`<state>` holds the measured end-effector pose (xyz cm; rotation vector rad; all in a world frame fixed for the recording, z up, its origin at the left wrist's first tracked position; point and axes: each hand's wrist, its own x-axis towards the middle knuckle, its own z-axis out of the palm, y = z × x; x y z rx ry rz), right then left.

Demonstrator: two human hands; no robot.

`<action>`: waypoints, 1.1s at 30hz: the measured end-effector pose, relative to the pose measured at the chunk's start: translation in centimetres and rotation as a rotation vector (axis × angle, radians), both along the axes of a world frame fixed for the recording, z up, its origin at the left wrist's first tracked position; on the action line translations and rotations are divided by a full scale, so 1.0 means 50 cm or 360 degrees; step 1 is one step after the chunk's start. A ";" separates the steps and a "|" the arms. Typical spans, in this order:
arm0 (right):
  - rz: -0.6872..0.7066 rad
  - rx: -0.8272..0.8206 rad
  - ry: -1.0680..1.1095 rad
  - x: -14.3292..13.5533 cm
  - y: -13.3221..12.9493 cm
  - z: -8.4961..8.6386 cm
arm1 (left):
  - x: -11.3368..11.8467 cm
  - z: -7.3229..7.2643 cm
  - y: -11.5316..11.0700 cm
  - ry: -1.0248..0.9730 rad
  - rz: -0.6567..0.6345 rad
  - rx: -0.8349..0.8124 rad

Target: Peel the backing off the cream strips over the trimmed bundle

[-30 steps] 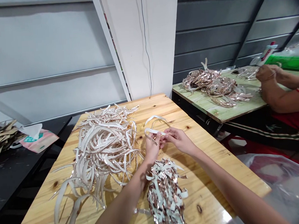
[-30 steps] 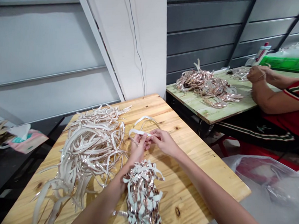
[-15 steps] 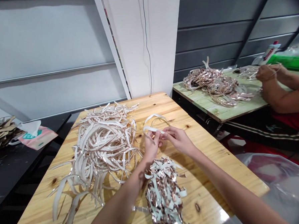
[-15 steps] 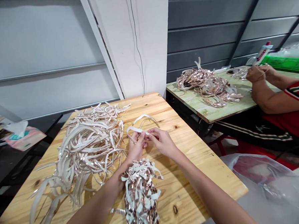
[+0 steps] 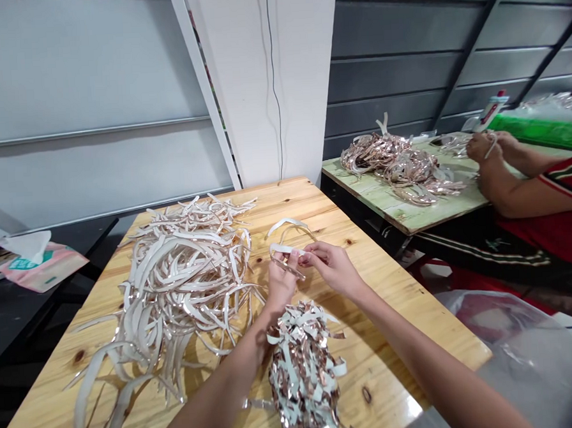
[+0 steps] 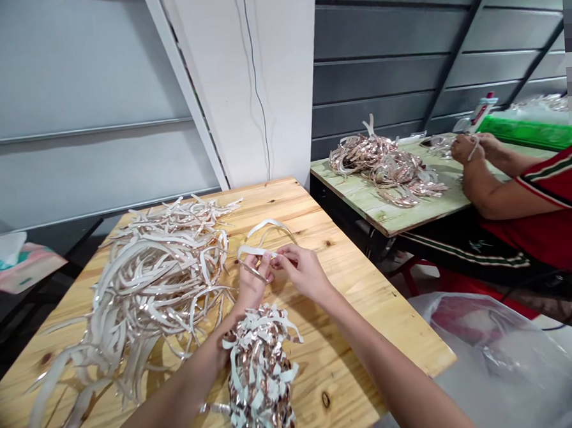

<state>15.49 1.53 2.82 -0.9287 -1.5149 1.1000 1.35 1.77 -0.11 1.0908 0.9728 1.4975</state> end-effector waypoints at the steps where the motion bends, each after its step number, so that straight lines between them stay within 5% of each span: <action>1: 0.0001 0.0048 -0.0041 0.000 -0.001 0.001 | 0.000 0.002 -0.001 -0.0027 -0.0002 -0.0015; 6: 0.0025 0.0260 -0.0294 0.002 -0.007 0.004 | -0.002 0.005 -0.003 -0.0071 -0.0005 -0.0051; 18: -0.0217 -0.0066 -0.0239 0.006 0.005 -0.003 | 0.005 -0.002 -0.002 0.0093 0.0113 -0.0058; 25: 0.0267 -0.0002 -0.0085 0.013 -0.018 0.039 | -0.005 0.018 -0.016 0.0570 -0.0053 0.0042; 28: 0.0299 0.0001 -0.0038 0.014 -0.019 0.039 | -0.004 0.034 -0.031 0.0678 -0.0063 0.0220; 33: 0.0319 -0.0058 -0.0018 0.014 -0.017 0.032 | -0.004 0.041 -0.040 0.0675 -0.0424 0.0324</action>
